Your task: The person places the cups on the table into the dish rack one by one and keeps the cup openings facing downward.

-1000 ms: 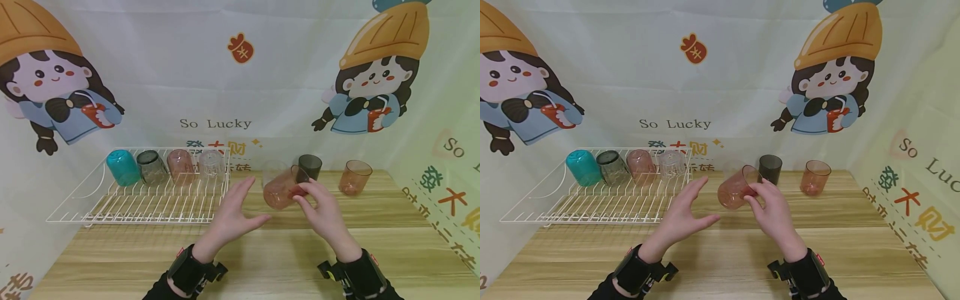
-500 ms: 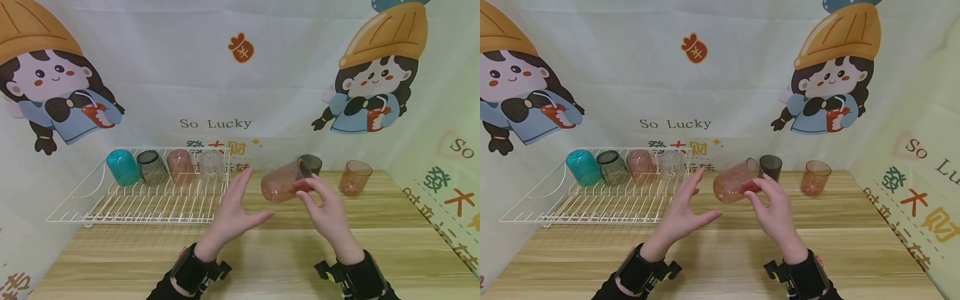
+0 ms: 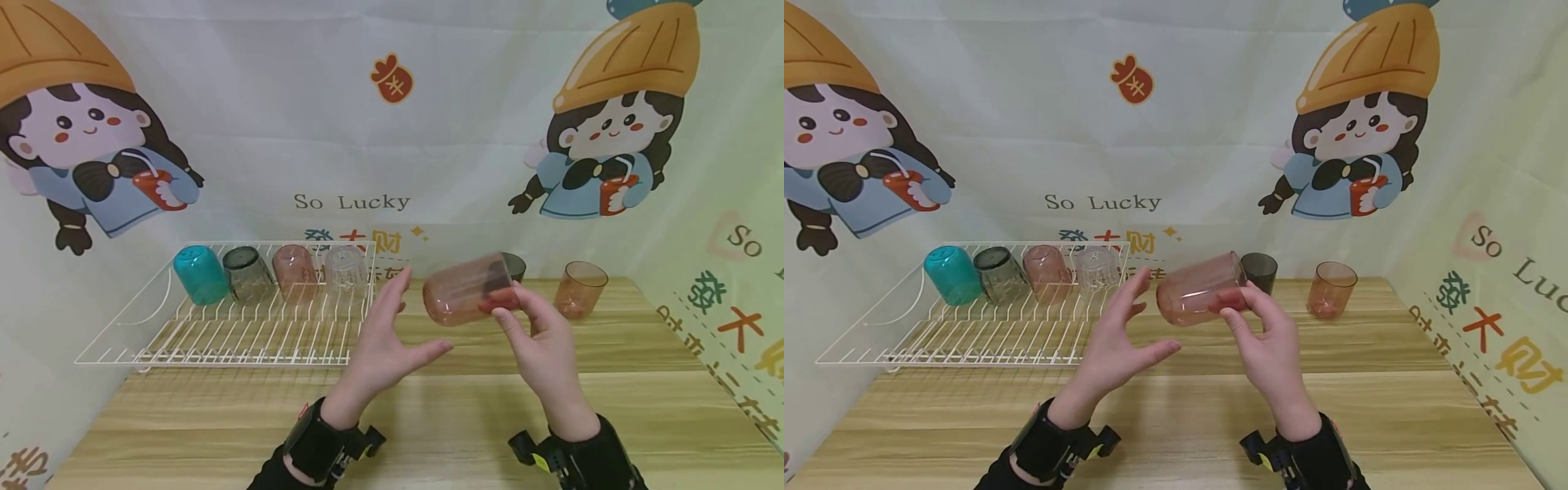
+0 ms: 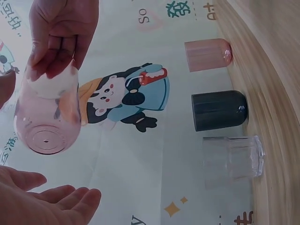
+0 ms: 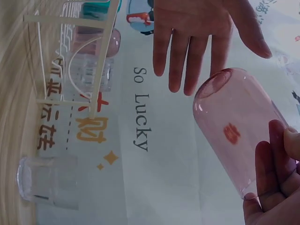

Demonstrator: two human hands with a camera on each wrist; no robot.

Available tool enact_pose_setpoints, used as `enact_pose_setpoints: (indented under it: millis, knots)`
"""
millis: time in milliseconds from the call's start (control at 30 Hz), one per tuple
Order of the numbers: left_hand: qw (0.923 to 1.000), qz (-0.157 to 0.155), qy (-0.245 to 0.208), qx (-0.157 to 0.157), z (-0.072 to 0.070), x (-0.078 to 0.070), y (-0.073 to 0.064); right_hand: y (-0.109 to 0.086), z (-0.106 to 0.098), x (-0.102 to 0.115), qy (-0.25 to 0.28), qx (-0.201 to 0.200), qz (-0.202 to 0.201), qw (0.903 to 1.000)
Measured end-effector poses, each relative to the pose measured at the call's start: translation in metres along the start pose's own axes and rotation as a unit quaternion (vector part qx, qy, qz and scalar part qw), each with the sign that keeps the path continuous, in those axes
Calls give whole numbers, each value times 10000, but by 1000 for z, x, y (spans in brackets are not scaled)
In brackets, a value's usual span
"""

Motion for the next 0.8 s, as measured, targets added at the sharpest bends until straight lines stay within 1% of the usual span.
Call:
enact_pose_setpoints:
  millis: [167,433,567,667,800]
  knots:
    - [9994,123,-279,-152,-1,-1,-1,-1,3,5,330,-85,-118,9994]
    - [9959,357,-757,-351,-2,-4,-3,-6,8,5,797,-218,173,9964]
    - [9940,411,-949,-362,-2,-5,-4,-9,10,3,1136,-262,245,9929]
    - [9920,467,-1121,-333,-1,-6,-4,-10,11,2,1285,-269,250,9910]
    - [9895,541,-1296,-332,0,-7,-4,-11,12,1,1462,-238,123,9889]
Point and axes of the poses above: each hand's wrist, its own y-axis towards the middle knuckle, its own z-axis out of the palm, x = y × z, the point moved 5 cm from there along y, towards the middle knuckle, and after that the axes turned 8 degrees about y, right-handed, at the moved point
